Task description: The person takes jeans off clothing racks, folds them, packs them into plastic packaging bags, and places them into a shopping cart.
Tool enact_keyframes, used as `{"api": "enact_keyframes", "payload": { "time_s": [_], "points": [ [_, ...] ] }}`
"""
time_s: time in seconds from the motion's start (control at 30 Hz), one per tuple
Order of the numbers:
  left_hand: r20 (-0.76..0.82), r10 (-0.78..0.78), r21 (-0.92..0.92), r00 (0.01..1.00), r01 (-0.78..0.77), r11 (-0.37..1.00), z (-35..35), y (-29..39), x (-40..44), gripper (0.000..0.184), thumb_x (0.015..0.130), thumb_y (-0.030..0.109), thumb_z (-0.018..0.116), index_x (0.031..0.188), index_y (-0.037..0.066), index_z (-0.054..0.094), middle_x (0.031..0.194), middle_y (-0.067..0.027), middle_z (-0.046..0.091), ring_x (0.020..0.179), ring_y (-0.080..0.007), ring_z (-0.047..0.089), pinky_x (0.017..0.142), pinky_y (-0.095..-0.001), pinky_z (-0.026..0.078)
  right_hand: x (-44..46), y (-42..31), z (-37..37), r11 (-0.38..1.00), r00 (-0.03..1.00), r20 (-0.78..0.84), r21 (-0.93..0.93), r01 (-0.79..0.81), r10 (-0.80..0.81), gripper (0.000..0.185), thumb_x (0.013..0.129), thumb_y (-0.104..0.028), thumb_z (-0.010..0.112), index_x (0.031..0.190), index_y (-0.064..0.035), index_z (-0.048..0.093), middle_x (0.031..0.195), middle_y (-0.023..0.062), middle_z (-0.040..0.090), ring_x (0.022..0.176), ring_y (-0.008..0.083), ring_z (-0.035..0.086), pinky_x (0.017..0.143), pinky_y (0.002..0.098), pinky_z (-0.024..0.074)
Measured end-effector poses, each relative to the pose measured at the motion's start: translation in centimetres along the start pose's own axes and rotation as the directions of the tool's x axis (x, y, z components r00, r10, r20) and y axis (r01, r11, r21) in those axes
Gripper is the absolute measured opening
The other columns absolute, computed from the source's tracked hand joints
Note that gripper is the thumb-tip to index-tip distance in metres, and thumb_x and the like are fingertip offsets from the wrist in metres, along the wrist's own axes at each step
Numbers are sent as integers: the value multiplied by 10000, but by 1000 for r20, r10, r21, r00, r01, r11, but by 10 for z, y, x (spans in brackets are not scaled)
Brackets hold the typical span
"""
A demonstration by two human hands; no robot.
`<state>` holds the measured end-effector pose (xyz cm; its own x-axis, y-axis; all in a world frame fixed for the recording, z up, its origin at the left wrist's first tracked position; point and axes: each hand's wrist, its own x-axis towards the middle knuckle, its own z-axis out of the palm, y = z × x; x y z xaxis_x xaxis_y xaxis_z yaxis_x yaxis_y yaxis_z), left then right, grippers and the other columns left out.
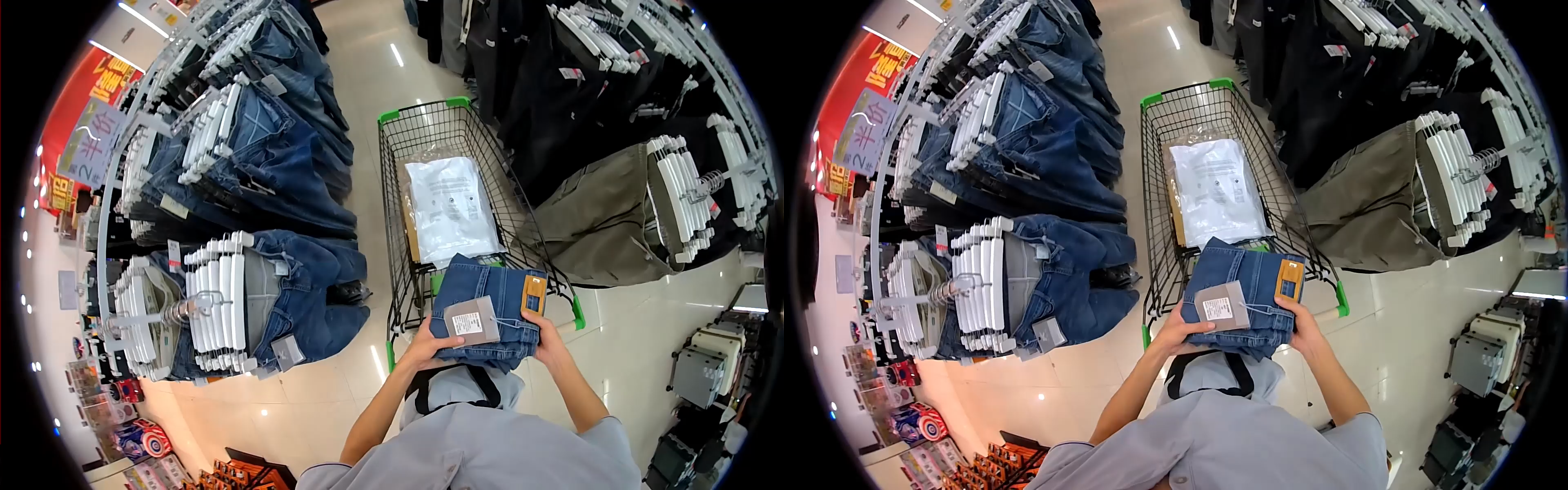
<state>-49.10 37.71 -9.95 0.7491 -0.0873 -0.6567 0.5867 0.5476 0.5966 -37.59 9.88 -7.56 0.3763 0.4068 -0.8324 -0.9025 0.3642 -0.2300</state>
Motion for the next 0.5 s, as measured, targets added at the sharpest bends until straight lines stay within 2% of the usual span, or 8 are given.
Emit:
{"api": "enact_keyframes", "payload": {
  "time_s": [0.13, 0.2, 0.23, 0.3, 0.33, 0.37, 0.43, 0.5],
  "points": [
    [30, -37, 68, 999, 35, 997, 5, 19, 30, 913, 688, 8, 909, 1449, 5, 406, 1335, -108, 586, 1231, -210, 568, 1085, -356, 457, 23, -19, -17, 977, 986, 76, 144, -156, 146, 456, 917, -160, 694, 1315, 20, 560, 1167, 167, 714, 1035, 298, 724, 929, 460, 603],
    [64, -131, 111, 989, 123, 986, -8, 21, 50, 969, 675, 29, 925, 1480, 7, 385, 1360, -103, 569, 1260, -205, 540, 1116, -353, 421, 34, -26, -18, 989, 989, 31, -45, -143, 144, 461, 891, -103, 721, 1307, 13, 561, 1194, 158, 699, 1043, 268, 718, 888, 432, 614],
    [86, -182, 205, 980, 161, 965, -13, 29, 59, 977, 705, 116, 928, 1501, -3, 373, 1393, -120, 553, 1272, -212, 534, 1127, -353, 407, 36, -28, -16, 981, 990, 6, -137, -140, 142, 467, 878, -75, 735, 1304, 9, 562, 1207, 153, 691, 1048, 254, 715, 868, 418, 620],
    [68, -302, 498, 951, 230, 836, -18, 46, 86, 913, 753, 166, 908, 1483, -28, 395, 1390, -129, 556, 1263, -210, 540, 1104, -354, 425, 36, -37, -13, 984, 996, -8, -152, -90, 90, 490, 856, -38, 750, 1301, 19, 552, 1198, 147, 682, 1023, 238, 712, 854, 393, 615],
    [69, -232, 597, 970, 146, 789, -18, 47, 101, 864, 823, 287, 862, 1482, -35, 407, 1336, -136, 604, 1169, -192, 597, 1030, -326, 486, 40, -39, -16, 975, 996, -88, -219, -46, 27, 488, 853, -34, 751, 1294, 20, 550, 1176, 142, 682, 1008, 237, 708, 860, 381, 608],
    [-3, -389, 543, 921, 328, 773, -20, 54, 118, 777, 889, 354, 798, 1467, -25, 443, 1256, -142, 661, 1087, -182, 652, 940, -306, 537, 44, -43, -19, 957, 986, -163, -289, -8, -41, 485, 850, -30, 752, 1288, 21, 549, 1154, 137, 681, 992, 235, 705, 865, 369, 601],
    [24, -449, 538, 893, 367, 759, -42, 52, 170, 691, 941, 379, 738, 1450, -8, 477, 1193, -140, 698, 1013, -179, 695, 832, -296, 569, 44, -53, -27, 962, 978, -199, -274, 12, -69, 491, 837, -23, 764, 1276, 26, 549, 1131, 132, 678, 984, 233, 696, 870, 357, 592],
    [-69, -234, 434, 970, 240, 868, -63, 31, 229, 571, 953, 362, 728, 1355, -5, 554, 1129, -136, 723, 863, -183, 722, 765, -305, 570, 35, -60, -38, 977, 975, -221, -213, -13, -35, 521, 818, -19, 782, 1281, 27, 548, 1129, 120, 678, 997, 228, 689, 868, 360, 585]
  ]
}}
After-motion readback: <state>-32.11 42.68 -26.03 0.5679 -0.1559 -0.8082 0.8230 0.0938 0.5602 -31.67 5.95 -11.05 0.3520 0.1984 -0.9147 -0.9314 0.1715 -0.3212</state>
